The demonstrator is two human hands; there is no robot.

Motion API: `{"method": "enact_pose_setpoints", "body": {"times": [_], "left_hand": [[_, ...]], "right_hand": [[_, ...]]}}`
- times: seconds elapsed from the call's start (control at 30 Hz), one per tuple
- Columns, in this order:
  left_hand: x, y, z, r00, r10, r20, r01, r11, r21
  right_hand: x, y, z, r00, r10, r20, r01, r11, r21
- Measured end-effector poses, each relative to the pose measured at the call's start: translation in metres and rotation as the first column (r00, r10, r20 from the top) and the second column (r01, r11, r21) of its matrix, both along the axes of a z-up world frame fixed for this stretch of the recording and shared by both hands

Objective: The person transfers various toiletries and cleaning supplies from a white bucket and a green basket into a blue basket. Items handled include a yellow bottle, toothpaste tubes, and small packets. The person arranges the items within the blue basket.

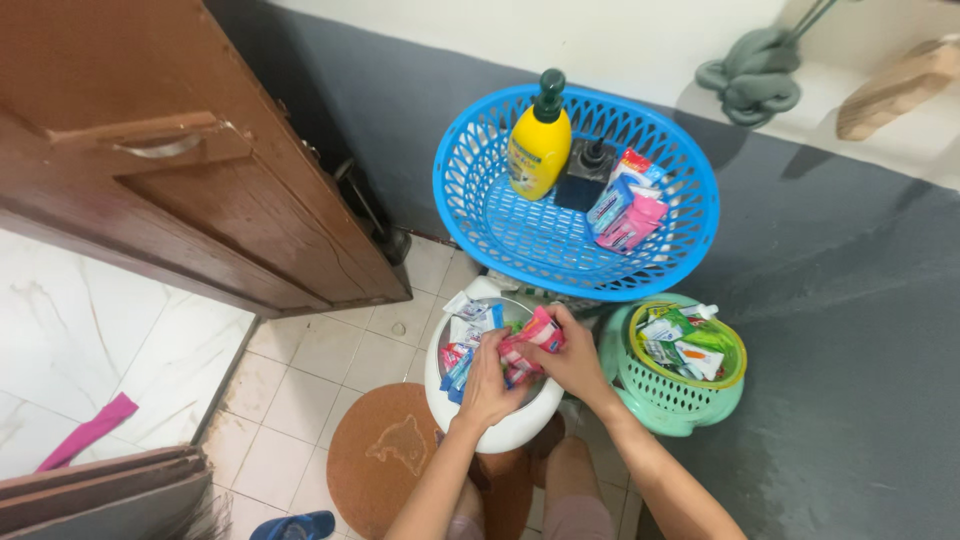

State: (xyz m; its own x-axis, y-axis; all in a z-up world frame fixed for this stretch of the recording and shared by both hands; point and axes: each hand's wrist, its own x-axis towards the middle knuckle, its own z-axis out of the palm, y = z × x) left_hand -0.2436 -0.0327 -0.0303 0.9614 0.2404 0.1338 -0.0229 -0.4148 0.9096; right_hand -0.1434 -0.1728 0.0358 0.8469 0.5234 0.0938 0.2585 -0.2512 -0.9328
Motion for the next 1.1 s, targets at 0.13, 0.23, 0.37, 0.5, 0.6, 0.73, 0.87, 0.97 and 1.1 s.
{"method": "enact_pose_setpoints", "body": {"times": [0.13, 0.23, 0.37, 0.5, 0.6, 0.73, 0.87, 0.97, 1.1], "left_hand": [[0.005, -0.005, 0.059, 0.992, -0.047, 0.121, 0.048, 0.999, -0.004], [0.035, 0.004, 0.114, 0.963, -0.116, 0.241, 0.156, 0.976, -0.154], [0.085, 0.008, 0.178, 0.931, -0.083, 0.355, 0.35, 0.476, -0.807], [0.132, 0.006, 0.199, 0.947, -0.135, 0.29, 0.299, 0.049, -0.953], [0.151, 0.004, 0.198, 0.943, -0.334, 0.014, 0.071, 0.159, -0.985], [0.149, -0.01, 0.212, 0.873, -0.487, -0.024, 0.055, 0.146, -0.988], [0.133, -0.016, 0.227, 0.947, -0.312, -0.079, 0.122, 0.574, -0.81], [0.125, -0.016, 0.252, 0.974, -0.029, 0.226, 0.072, 0.98, -0.187], [0.131, -0.017, 0.272, 0.891, 0.015, 0.454, -0.056, 0.996, 0.076]], "right_hand": [[0.009, -0.023, 0.085, 0.911, 0.119, -0.395, -0.054, 0.984, 0.172], [0.048, -0.046, 0.133, 0.919, 0.321, -0.231, -0.237, 0.915, 0.326], [0.074, -0.047, 0.158, 0.98, 0.199, 0.024, -0.196, 0.924, 0.327], [0.083, -0.038, 0.199, 0.901, -0.047, 0.432, 0.101, 0.99, -0.103], [0.092, -0.024, 0.235, 0.893, -0.251, 0.374, 0.249, 0.967, 0.054], [0.134, -0.023, 0.248, 0.979, -0.149, -0.136, 0.173, 0.968, 0.183], [0.167, -0.048, 0.218, 0.965, -0.134, -0.224, 0.197, 0.937, 0.29], [0.174, -0.06, 0.186, 0.939, -0.199, -0.281, 0.288, 0.902, 0.321], [0.147, -0.05, 0.15, 0.855, 0.042, -0.516, 0.145, 0.937, 0.318]]}}
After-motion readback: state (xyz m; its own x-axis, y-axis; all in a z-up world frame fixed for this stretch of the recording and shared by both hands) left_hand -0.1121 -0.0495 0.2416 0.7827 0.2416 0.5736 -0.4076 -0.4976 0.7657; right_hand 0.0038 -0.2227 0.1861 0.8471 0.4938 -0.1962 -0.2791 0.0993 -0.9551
